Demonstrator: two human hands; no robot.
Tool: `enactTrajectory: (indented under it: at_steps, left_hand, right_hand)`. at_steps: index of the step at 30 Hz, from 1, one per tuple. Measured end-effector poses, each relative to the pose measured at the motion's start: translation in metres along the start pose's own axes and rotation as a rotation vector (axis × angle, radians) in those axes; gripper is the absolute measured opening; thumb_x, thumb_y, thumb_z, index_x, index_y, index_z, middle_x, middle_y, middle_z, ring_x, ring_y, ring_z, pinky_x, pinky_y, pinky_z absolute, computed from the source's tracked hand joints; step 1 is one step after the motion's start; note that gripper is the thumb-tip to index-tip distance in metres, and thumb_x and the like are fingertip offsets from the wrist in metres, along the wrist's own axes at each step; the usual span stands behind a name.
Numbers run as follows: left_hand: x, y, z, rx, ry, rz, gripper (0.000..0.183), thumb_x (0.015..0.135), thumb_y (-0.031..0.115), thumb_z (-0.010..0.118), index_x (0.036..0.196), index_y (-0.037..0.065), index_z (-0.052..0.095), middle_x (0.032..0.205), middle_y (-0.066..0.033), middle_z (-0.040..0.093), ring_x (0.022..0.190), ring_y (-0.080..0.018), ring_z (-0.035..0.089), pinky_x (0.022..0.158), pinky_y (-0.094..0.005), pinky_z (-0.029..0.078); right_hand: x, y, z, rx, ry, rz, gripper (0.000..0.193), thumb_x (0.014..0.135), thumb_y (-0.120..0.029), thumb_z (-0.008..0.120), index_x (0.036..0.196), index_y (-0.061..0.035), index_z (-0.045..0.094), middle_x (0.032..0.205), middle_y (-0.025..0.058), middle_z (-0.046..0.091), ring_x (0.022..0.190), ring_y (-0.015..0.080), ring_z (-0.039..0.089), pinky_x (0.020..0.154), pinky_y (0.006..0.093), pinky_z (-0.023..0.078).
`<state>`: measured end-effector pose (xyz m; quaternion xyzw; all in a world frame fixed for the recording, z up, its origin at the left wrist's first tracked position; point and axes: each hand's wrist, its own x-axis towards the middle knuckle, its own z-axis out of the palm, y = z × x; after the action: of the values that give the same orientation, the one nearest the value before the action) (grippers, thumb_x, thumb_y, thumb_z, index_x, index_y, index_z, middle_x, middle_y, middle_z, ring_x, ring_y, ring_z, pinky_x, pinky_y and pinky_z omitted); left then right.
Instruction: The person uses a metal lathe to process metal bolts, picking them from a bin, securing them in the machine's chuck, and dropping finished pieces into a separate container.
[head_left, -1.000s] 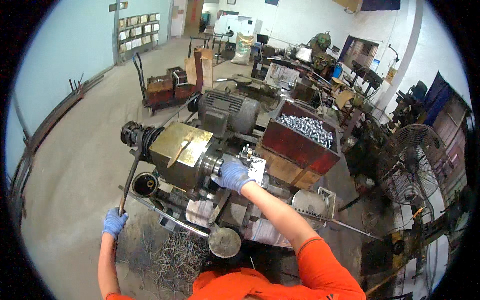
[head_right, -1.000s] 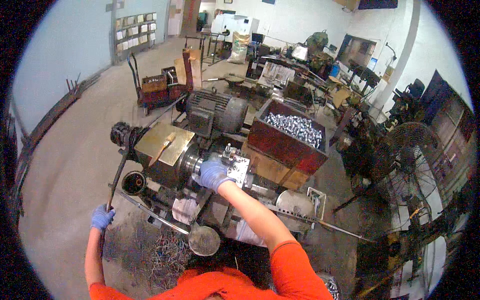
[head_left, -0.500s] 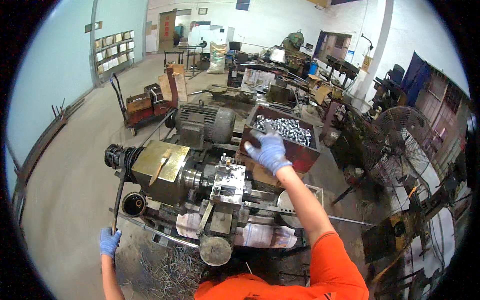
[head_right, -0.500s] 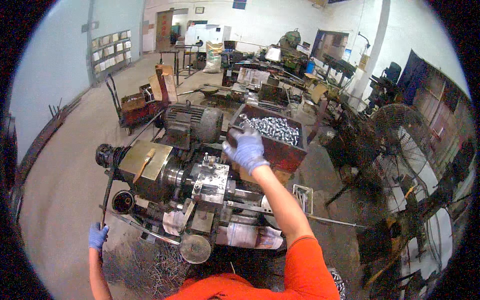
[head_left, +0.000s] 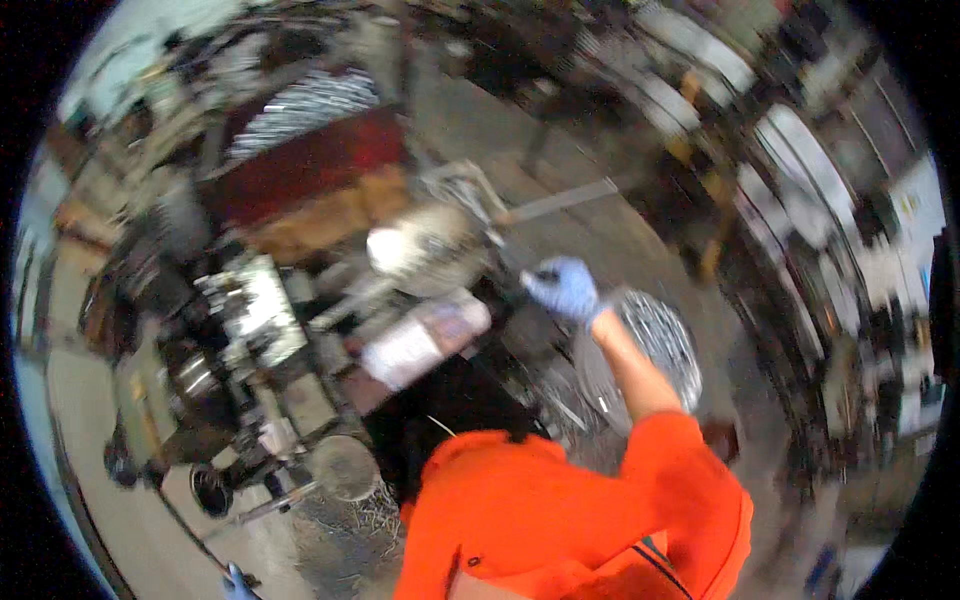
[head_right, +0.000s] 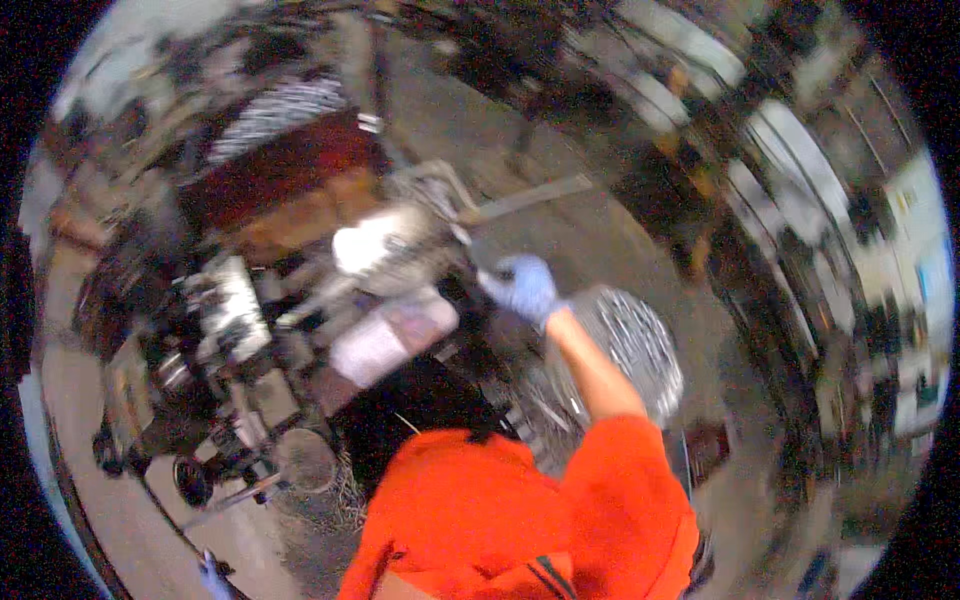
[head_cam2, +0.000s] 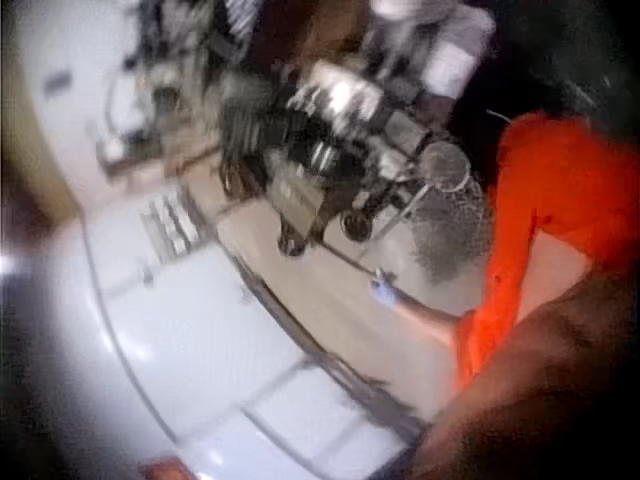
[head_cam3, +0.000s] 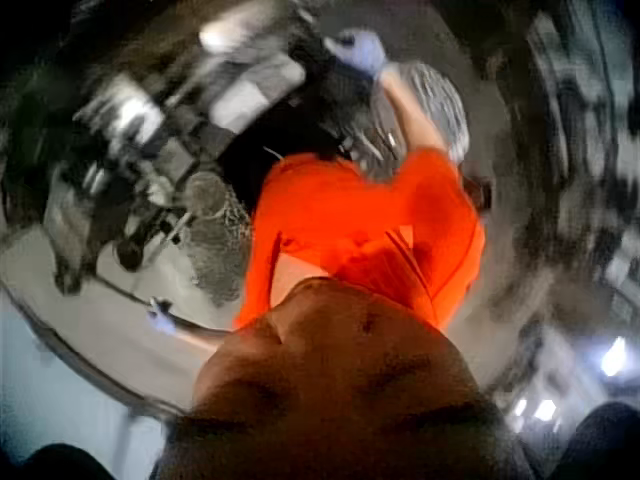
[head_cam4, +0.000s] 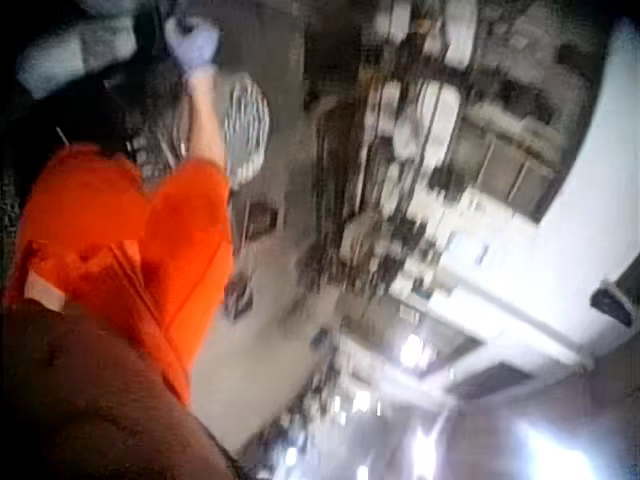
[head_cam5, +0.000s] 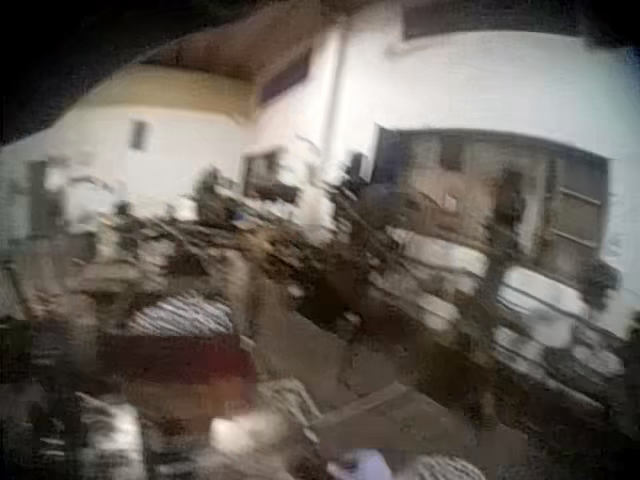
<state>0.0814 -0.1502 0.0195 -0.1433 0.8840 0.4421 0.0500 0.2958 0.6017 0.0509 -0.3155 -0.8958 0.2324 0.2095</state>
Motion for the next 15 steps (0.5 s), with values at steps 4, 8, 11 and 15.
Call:
enactTrajectory:
  at_steps: [4, 8, 11, 15]
  left_hand:
    - [-0.035, 0.042, 0.019, 0.099, 0.096, 0.006, 0.039, 0.082, 0.035, 0.065, 0.083, -0.004, 0.063, 0.073, -0.0155, 0.064, 0.062, -0.0190, 0.058, 0.060, -0.0338, 0.049]
    - [-0.017, 0.033, 0.022, 0.084, 0.047, 0.014, 0.039, 0.082, 0.035, 0.065, 0.083, -0.004, 0.063, 0.072, -0.0151, 0.064, 0.060, -0.0188, 0.058, 0.059, -0.0334, 0.049]
    - [-0.013, 0.030, 0.019, 0.085, 0.033, 0.011, 0.039, 0.082, 0.035, 0.065, 0.083, -0.004, 0.063, 0.071, -0.0148, 0.064, 0.059, -0.0187, 0.057, 0.058, -0.0330, 0.049]
    - [-0.008, 0.029, 0.011, 0.094, 0.011, 0.020, 0.038, 0.082, 0.034, 0.065, 0.083, -0.004, 0.064, 0.070, -0.0145, 0.064, 0.058, -0.0185, 0.057, 0.057, -0.0326, 0.049]
  right_hand:
    - [-0.071, 0.119, -0.041, -0.187, -0.068, 0.473, 0.044, 0.074, -0.044, 0.063, 0.089, -0.0027, 0.067, 0.084, 0.0155, 0.067, 0.079, 0.0295, 0.064, 0.075, 0.0340, 0.050]
    - [-0.163, 0.159, -0.035, -0.088, -0.177, 0.717, 0.041, 0.072, -0.040, 0.068, 0.090, -0.0035, 0.068, 0.083, 0.0140, 0.068, 0.077, 0.0230, 0.065, 0.074, 0.0314, 0.050]
    - [-0.199, 0.153, -0.013, -0.322, -0.530, 0.728, 0.049, 0.072, -0.049, 0.063, 0.086, -0.0030, 0.068, 0.083, 0.0187, 0.065, 0.079, 0.0326, 0.063, 0.077, 0.0371, 0.049]
    - [-0.222, 0.108, -0.024, -0.440, -0.685, 0.347, 0.048, 0.073, -0.047, 0.058, 0.097, -0.0053, 0.065, 0.089, 0.0164, 0.065, 0.084, 0.0340, 0.061, 0.078, 0.0416, 0.048]
